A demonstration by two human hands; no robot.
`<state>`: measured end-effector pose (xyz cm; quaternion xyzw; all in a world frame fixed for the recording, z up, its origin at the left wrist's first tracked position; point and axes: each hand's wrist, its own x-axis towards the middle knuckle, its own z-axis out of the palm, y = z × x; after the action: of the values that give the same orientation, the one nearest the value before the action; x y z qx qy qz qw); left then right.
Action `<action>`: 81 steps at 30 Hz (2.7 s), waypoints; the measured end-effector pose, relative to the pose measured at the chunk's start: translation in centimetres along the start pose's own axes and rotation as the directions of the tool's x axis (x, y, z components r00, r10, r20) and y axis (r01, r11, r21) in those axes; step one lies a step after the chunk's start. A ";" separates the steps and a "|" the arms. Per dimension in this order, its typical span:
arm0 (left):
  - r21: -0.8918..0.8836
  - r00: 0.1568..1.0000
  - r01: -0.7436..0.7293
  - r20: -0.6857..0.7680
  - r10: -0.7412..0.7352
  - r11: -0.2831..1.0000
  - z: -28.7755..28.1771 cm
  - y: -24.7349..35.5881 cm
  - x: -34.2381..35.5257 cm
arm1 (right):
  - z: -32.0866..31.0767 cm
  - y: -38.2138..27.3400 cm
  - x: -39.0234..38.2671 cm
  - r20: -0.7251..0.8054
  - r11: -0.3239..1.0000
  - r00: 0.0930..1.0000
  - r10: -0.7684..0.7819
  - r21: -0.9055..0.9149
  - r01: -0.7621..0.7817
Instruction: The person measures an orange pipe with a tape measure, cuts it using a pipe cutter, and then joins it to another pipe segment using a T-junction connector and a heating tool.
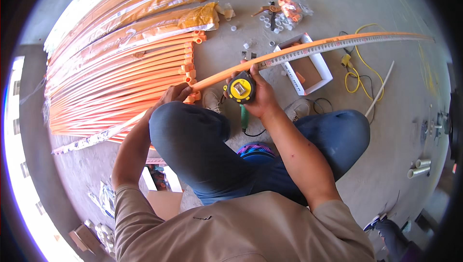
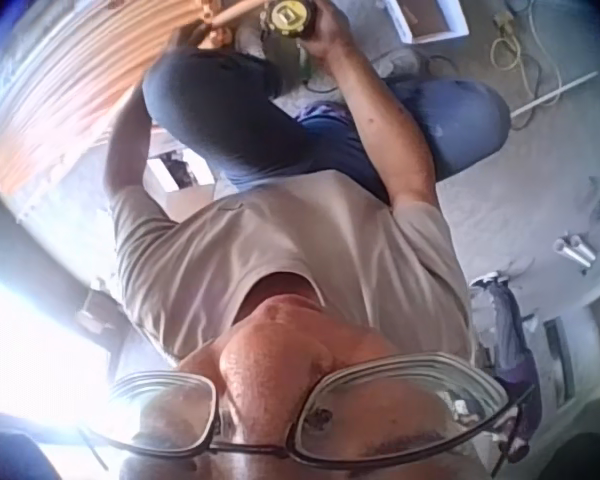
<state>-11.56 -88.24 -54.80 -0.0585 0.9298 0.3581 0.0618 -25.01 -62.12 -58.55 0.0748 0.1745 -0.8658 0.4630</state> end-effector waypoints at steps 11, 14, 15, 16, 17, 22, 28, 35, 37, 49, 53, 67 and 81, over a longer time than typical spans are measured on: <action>-0.218 0.919 0.256 0.357 -0.167 0.942 0.8 0.6 6.5 | 0.1 1.9 1.0 -0.004 0.993 0.993 0.115 0.015 -0.115; -0.287 0.888 0.245 0.449 -0.096 0.926 1.2 0.9 7.6 | 0.6 3.4 1.4 -0.009 0.993 0.994 0.105 0.061 -0.105; -0.280 0.867 0.263 0.489 -0.099 0.923 1.1 0.6 7.8 | 0.6 3.6 1.5 -0.014 0.992 0.993 0.116 0.059 -0.115; -0.280 0.858 0.244 0.508 -0.072 0.929 0.8 0.5 8.3 | 1.1 3.7 1.5 0.000 0.990 0.991 0.133 0.050 -0.133; -0.280 0.849 0.224 0.527 -0.046 0.934 0.7 0.4 8.6 | 1.4 3.9 1.6 0.014 0.987 0.988 0.152 0.041 -0.152; -0.199 0.936 -0.073 0.326 0.136 0.977 1.6 0.4 9.0 | -0.4 6.2 2.8 0.091 0.972 0.968 0.234 -0.004 -0.234; -0.222 0.822 0.303 0.552 -0.136 0.927 1.2 2.6 11.4 | 0.4 6.4 2.8 -0.038 0.984 0.984 0.175 0.025 -0.174; -0.252 0.704 0.261 0.710 -0.006 0.932 1.0 6.3 15.6 | 1.9 5.9 2.2 -0.105 0.987 0.982 0.157 0.045 -0.153; -0.239 0.679 0.233 0.734 0.018 0.943 1.0 7.1 15.5 | 1.9 5.8 2.4 -0.163 0.984 0.972 0.169 0.076 -0.158; -0.291 0.755 0.376 0.646 -0.109 0.880 2.4 7.5 15.2 | 1.8 5.7 2.6 -0.079 0.984 0.983 0.166 -0.054 -0.171; -0.369 0.735 0.515 0.654 -0.178 0.774 3.4 6.8 15.3 | 1.8 5.6 2.6 -0.089 0.980 0.976 0.200 0.020 -0.199; -0.375 0.846 0.240 0.533 -0.004 0.895 3.0 5.0 16.1 | 2.1 4.8 1.1 -0.254 0.952 0.966 0.055 -0.277 -0.127; -0.329 0.827 0.445 0.509 -0.240 0.833 4.7 -0.2 13.8 | -1.8 -8.3 -12.1 -0.661 0.921 0.749 0.036 -0.269 -0.282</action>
<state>-24.83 -86.13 -60.50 -0.1572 0.7594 0.5419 0.3238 -25.18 -47.86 -54.78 0.2981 0.4677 -0.6977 0.4534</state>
